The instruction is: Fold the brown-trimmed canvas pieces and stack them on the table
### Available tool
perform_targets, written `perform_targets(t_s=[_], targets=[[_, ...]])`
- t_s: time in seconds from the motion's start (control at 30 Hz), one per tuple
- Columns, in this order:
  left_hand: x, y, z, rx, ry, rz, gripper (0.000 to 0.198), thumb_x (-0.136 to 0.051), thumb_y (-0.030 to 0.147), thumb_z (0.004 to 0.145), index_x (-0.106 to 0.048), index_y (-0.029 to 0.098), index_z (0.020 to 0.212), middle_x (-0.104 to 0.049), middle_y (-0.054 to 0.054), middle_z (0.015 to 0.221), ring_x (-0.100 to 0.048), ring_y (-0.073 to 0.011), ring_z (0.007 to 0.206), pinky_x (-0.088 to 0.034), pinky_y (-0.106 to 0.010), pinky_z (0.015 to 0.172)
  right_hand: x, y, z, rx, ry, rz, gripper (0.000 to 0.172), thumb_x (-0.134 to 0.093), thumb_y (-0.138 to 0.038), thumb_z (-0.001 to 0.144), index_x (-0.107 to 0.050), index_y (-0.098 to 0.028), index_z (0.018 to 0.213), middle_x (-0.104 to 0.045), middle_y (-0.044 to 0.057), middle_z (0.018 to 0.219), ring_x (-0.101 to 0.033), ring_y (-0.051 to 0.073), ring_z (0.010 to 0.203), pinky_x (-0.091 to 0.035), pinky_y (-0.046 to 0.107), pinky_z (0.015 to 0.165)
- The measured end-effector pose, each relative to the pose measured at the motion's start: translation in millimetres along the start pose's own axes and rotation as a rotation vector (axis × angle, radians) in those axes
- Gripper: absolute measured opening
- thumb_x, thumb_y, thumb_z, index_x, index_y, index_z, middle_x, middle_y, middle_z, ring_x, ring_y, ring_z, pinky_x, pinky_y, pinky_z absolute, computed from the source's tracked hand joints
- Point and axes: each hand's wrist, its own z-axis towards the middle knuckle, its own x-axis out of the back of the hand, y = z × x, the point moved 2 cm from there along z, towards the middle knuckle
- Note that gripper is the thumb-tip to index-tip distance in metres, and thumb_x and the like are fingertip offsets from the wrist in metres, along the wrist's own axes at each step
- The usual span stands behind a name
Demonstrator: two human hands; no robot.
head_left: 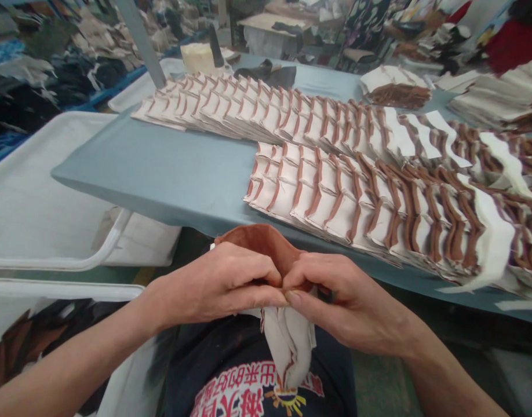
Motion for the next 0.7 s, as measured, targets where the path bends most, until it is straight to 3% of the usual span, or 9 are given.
perform_targets(t_s=[0.13,0.23,0.33,0.53,0.63,0.7], targets=[[-6.1,8,2,-0.07,-0.046,0.07,0.029,-0.056,0.026,0.106,-0.059,0.017,0.079,-0.063,0.002,0.068,-0.057,-0.0118,0.061,-0.038,-0.026,0.059,5,-14,-7,0.041,-0.041,-0.132,0.017,-0.058,-0.015,0.099,-0.066,-0.02,0.084,-0.068,-0.001,0.078,-0.061,0.013,0.072,-0.044,0.026,0.069],[-12.4,7,4,-0.015,0.037,0.117,0.029,-0.057,0.011,0.092,-0.046,0.019,0.067,-0.049,0.006,0.058,-0.044,-0.0091,0.053,-0.027,-0.028,0.053,9,-19,-8,0.043,-0.107,-0.284,0.014,-0.058,-0.014,0.097,-0.07,-0.02,0.095,-0.074,0.003,0.087,-0.068,0.018,0.082,-0.045,0.029,0.073],[-18.8,9,3,0.048,0.131,0.127,0.03,-0.053,0.008,0.086,-0.036,0.019,0.064,-0.037,0.008,0.056,-0.032,-0.0072,0.05,-0.02,-0.029,0.052,16,-11,-2,0.007,-0.114,-0.383,0.01,-0.064,-0.018,0.095,-0.073,-0.019,0.092,-0.076,0.005,0.088,-0.069,0.02,0.084,-0.043,0.031,0.072],[-23.5,24,-8,0.195,0.259,-0.186,0.032,-0.046,0.012,0.09,-0.029,0.02,0.063,-0.033,0.008,0.053,-0.032,-0.0057,0.046,-0.026,-0.022,0.046,39,32,7,-0.147,-0.084,0.026,0.027,-0.068,-0.041,0.091,-0.068,-0.016,0.079,-0.066,-0.001,0.07,-0.053,0.012,0.062,-0.037,0.023,0.057],[-24.5,23,-17,0.181,0.367,-0.248,0.034,-0.044,0.015,0.093,-0.029,0.021,0.063,-0.034,0.007,0.053,-0.033,-0.0068,0.046,-0.027,-0.022,0.045,43,44,0,-0.228,-0.055,0.162,0.03,-0.068,-0.043,0.091,-0.066,-0.016,0.079,-0.062,0.0,0.071,-0.052,0.013,0.065,-0.039,0.023,0.06],[-26.0,19,-24,0.124,0.431,-0.174,0.035,-0.044,0.014,0.095,-0.03,0.021,0.063,-0.034,0.007,0.053,-0.033,-0.0072,0.045,-0.026,-0.023,0.045,41,45,-6,-0.235,-0.04,0.218,0.034,-0.069,-0.046,0.092,-0.063,-0.016,0.077,-0.058,-0.001,0.07,-0.049,0.013,0.065,-0.038,0.023,0.058]])
